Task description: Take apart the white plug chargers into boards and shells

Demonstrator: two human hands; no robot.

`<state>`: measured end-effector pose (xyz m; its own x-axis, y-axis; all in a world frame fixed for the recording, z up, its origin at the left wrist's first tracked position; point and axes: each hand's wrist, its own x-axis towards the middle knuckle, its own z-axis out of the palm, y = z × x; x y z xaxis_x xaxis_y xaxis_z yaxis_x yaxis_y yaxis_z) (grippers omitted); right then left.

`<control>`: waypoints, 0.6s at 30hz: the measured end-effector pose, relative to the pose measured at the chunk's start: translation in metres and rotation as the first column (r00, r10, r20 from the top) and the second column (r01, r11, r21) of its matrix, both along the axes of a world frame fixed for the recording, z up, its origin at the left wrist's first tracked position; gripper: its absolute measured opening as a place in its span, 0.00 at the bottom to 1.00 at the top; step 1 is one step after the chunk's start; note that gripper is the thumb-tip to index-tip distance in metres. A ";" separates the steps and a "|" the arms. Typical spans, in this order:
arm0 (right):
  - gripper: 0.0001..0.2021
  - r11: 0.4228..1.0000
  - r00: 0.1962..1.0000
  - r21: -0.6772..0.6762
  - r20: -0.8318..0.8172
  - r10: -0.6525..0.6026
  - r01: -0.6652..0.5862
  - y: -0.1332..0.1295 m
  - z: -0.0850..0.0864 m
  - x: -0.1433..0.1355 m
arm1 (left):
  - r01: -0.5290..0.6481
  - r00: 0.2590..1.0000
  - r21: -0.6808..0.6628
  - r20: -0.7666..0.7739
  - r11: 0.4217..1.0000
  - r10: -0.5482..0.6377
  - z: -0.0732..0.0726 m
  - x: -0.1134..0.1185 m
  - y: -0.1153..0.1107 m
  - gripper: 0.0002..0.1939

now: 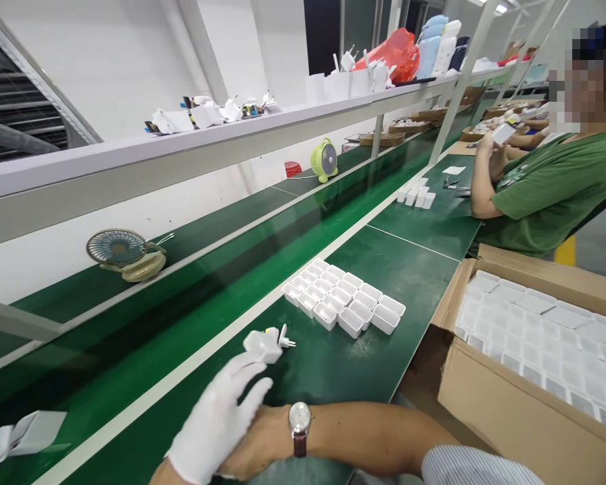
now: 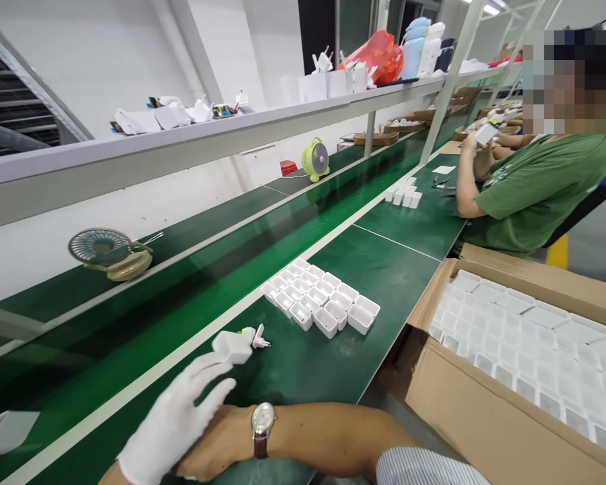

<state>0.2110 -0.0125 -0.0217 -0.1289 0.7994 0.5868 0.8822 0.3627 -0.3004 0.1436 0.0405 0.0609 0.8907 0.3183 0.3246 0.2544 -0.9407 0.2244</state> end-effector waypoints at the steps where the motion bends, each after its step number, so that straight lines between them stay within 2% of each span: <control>1: 0.09 0.988 0.986 0.017 0.075 0.151 -0.153 -0.002 -0.002 0.002 | -0.054 0.998 0.049 0.023 0.997 0.053 -0.004 -0.020 0.012 0.13; 3: 0.06 0.919 0.892 -0.020 0.233 0.388 -0.395 -0.005 -0.004 0.005 | -0.148 0.989 0.123 0.017 0.981 0.147 -0.013 -0.061 0.032 0.17; 4: 0.06 0.896 0.854 -0.060 0.279 0.439 -0.441 -0.006 -0.005 0.006 | -0.184 0.982 0.147 -0.003 0.972 0.186 -0.018 -0.081 0.038 0.18; 7: 0.09 0.892 0.847 -0.152 0.279 0.452 -0.426 -0.005 -0.007 0.005 | -0.258 0.960 0.154 -0.071 0.954 0.271 -0.030 -0.128 0.041 0.20; 9: 0.12 0.894 0.858 -0.162 0.253 0.448 -0.419 -0.003 -0.005 0.006 | -0.294 0.948 0.123 -0.093 0.948 0.306 -0.034 -0.147 0.034 0.19; 12: 0.15 0.931 0.916 -0.132 0.180 0.359 -0.339 0.001 0.006 0.017 | -0.320 0.943 0.080 -0.068 0.944 0.326 -0.033 -0.159 0.020 0.16; 15: 0.17 0.977 0.978 -0.133 0.098 0.183 -0.169 0.003 0.020 0.044 | -0.358 0.934 0.065 0.014 0.931 0.358 -0.030 -0.166 0.015 0.15; 18: 0.28 0.980 0.996 -0.197 0.082 -0.018 0.034 0.001 0.025 0.078 | -0.494 0.867 0.036 0.087 0.869 0.490 -0.034 -0.171 0.017 0.25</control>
<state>0.2891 -0.0117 0.0028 -0.1466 0.9025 0.4051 0.9143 0.2799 -0.2928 -0.0273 0.0578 0.0269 0.5965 0.6887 0.4122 0.6727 -0.7091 0.2113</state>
